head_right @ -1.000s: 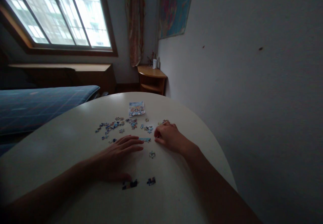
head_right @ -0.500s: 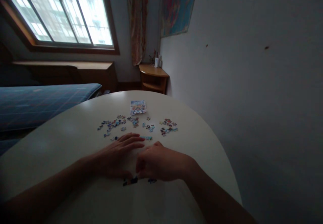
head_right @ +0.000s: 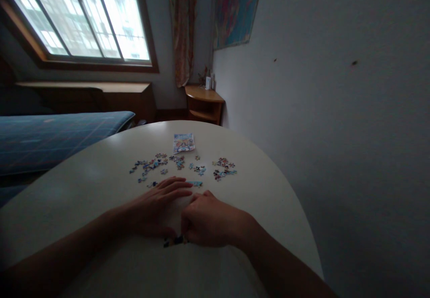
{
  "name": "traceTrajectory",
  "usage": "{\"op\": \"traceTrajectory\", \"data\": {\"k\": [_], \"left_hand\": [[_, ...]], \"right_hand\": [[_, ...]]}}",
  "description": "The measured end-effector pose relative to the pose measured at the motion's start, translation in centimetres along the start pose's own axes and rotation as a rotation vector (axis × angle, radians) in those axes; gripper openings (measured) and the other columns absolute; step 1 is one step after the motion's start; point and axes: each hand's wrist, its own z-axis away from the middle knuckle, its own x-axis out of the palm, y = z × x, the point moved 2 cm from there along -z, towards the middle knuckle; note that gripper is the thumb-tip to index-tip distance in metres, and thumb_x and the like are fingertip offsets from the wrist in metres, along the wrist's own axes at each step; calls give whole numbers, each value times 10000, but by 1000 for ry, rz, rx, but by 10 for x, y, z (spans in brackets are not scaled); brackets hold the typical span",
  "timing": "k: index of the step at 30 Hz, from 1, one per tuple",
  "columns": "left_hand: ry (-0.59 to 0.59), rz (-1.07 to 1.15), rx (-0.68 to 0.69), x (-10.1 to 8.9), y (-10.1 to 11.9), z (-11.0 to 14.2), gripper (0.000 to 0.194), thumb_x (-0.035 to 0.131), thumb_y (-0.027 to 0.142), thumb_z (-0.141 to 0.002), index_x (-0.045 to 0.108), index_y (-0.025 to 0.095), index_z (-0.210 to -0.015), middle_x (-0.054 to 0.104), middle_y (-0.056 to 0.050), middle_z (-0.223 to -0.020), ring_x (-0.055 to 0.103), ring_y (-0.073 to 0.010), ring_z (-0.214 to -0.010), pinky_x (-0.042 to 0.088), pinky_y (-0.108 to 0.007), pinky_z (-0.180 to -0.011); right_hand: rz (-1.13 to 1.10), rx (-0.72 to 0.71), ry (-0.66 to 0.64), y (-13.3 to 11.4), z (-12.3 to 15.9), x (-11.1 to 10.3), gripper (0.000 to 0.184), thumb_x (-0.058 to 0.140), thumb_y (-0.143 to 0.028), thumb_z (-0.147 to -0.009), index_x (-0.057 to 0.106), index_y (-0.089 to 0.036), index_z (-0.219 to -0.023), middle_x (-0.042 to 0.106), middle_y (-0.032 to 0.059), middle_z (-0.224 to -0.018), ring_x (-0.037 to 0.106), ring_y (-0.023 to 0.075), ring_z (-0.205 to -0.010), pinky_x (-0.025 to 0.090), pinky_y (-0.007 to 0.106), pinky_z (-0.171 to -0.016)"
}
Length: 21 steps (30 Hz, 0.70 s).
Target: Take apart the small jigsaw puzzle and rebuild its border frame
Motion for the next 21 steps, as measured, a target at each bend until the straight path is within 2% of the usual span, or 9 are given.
{"op": "traceTrajectory", "data": {"k": [3, 7, 11, 14, 16, 18, 21], "left_hand": [[10, -4, -2, 2, -1, 1, 913, 758, 612, -721, 354, 274, -1466, 430, -107, -1520, 323, -367, -1417, 296, -575, -1162], [12, 0, -20, 1, -1, 1, 908, 767, 605, -715, 363, 275, -1459, 428, -107, -1522, 328, -370, -1416, 301, -580, -1161], [6, 1, -19, -1, 2, 0, 914, 779, 593, -710, 361, 272, -1458, 446, -116, -1504, 337, -372, -1409, 306, -579, -1158], [-2, 2, -26, -1, 2, 0, 919, 790, 568, -708, 353, 280, -1464, 447, -113, -1500, 336, -372, -1409, 321, -581, -1149], [-9, 5, -33, -1, 1, 1, 911, 784, 566, -719, 347, 287, -1469, 432, -109, -1513, 329, -372, -1413, 333, -581, -1142], [-8, 11, -38, -1, 0, 2, 886, 774, 577, -732, 362, 286, -1461, 425, -105, -1520, 325, -371, -1415, 340, -580, -1139], [-4, 30, -37, -2, 0, 2, 853, 759, 595, -747, 388, 286, -1449, 432, -106, -1519, 330, -370, -1417, 348, -570, -1138]], "right_hand": [[21, 22, 25, 0, -1, 2, 158, 623, -148, -790, 751, -235, -756, 756, 24, -796, 633, 244, -1005, 347, 443, -1003], [36, 4, 51, 0, -2, 5, 150, 626, -149, -780, 724, -227, -698, 734, 20, -753, 630, 241, -1004, 377, 410, -973], [61, -11, 68, -2, -2, 7, 148, 626, -166, -796, 734, -232, -719, 736, 18, -765, 622, 244, -1016, 370, 414, -975], [72, 13, 102, 2, -2, 0, 113, 641, -174, -791, 727, -221, -734, 736, 19, -790, 638, 217, -932, 416, 353, -889], [83, 150, 173, 13, -1, -11, 77, 648, -192, -798, 721, -208, -780, 732, 32, -813, 641, 190, -823, 436, 303, -760], [94, 374, 317, 33, 3, -26, 85, 655, -246, -825, 720, -211, -866, 731, 42, -838, 637, 182, -764, 420, 288, -673], [142, 615, 568, 74, 16, -46, 114, 626, -265, -871, 701, -195, -919, 732, 66, -861, 640, 180, -746, 421, 287, -662]]}}
